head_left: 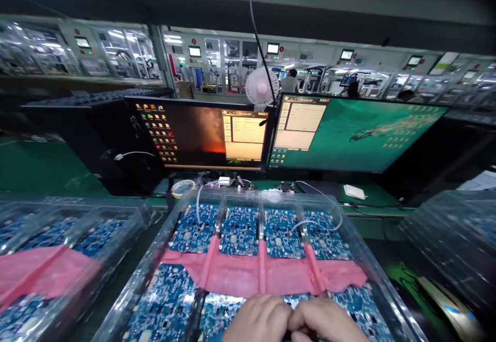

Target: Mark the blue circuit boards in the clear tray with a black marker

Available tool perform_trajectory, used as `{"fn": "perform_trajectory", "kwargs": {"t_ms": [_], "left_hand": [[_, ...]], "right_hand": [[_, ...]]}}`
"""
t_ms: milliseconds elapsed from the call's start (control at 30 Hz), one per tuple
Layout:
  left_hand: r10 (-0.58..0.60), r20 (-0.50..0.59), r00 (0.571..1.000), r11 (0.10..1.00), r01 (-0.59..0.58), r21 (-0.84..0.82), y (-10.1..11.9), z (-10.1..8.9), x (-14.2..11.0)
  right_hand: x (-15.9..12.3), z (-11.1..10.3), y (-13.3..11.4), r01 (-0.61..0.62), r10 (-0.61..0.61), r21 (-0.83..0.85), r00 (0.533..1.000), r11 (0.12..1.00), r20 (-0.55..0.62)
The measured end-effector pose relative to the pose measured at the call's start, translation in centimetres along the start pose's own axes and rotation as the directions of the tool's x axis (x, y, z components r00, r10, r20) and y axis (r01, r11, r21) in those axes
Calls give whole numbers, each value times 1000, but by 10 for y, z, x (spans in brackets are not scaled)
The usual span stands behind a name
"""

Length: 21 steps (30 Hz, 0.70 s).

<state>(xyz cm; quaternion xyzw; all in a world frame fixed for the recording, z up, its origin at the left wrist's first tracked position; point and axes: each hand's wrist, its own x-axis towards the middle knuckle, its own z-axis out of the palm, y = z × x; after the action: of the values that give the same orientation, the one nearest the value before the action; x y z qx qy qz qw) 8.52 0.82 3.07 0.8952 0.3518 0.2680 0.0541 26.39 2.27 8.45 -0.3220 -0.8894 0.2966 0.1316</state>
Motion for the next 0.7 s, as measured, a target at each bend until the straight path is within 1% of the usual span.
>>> {"fn": "perform_trajectory", "kwargs": {"t_ms": [67,133,167,267,333,367,400,433,467,500,533,567,600,633,667,700], "left_hand": [[-10,-3,1000,999,10,42,0,3,-1],[8,13,1000,998,-9,57,-1,2,1],[18,27,999,998,-19,57,-2,1,2],[7,107,994,999,-12,50,-4,-3,6],[-10,169,986,1000,7,21,-6,-6,6],[-26,186,982,1000,27,-2,-6,-8,6],[-44,194,980,998,51,-32,-7,-11,7],[-73,195,978,994,87,-64,-7,-14,7],[-113,198,974,986,133,-96,-7,-18,8],[-152,205,967,975,180,-127,-8,-22,9],[-187,213,959,963,222,-155,-9,-25,10],[-214,226,950,950,256,-179,-10,-28,12],[-237,242,941,939,286,-193,-11,-30,13],[-258,260,931,930,313,-195,-12,-30,14],[-274,282,919,923,334,-191,-13,-30,16],[-287,306,908,918,352,-182,-13,-29,17]], "right_hand": [[4,0,2,-7,3,81,999,997,49],[5,4,7,-4,-4,115,998,993,67],[5,7,11,2,-9,97,997,995,79],[6,18,18,40,-35,-40,990,998,137],[6,17,15,96,-78,-99,982,990,170],[6,12,12,122,-103,-95,979,988,177],[5,5,8,134,-121,-72,980,988,160],[5,-4,4,122,-118,-35,987,992,112],[5,-14,3,86,-86,15,996,996,27],[5,-23,3,29,-22,71,995,997,-94],[7,-30,7,-54,81,129,974,990,-209],[11,-34,15,-144,196,185,932,972,-305],[16,-35,24,-238,312,233,876,943,-368],[22,-33,36,-330,416,267,814,905,-404],[29,-28,48,-395,482,281,761,875,-434],[36,-21,59,-428,512,282,737,859,-442]]}}
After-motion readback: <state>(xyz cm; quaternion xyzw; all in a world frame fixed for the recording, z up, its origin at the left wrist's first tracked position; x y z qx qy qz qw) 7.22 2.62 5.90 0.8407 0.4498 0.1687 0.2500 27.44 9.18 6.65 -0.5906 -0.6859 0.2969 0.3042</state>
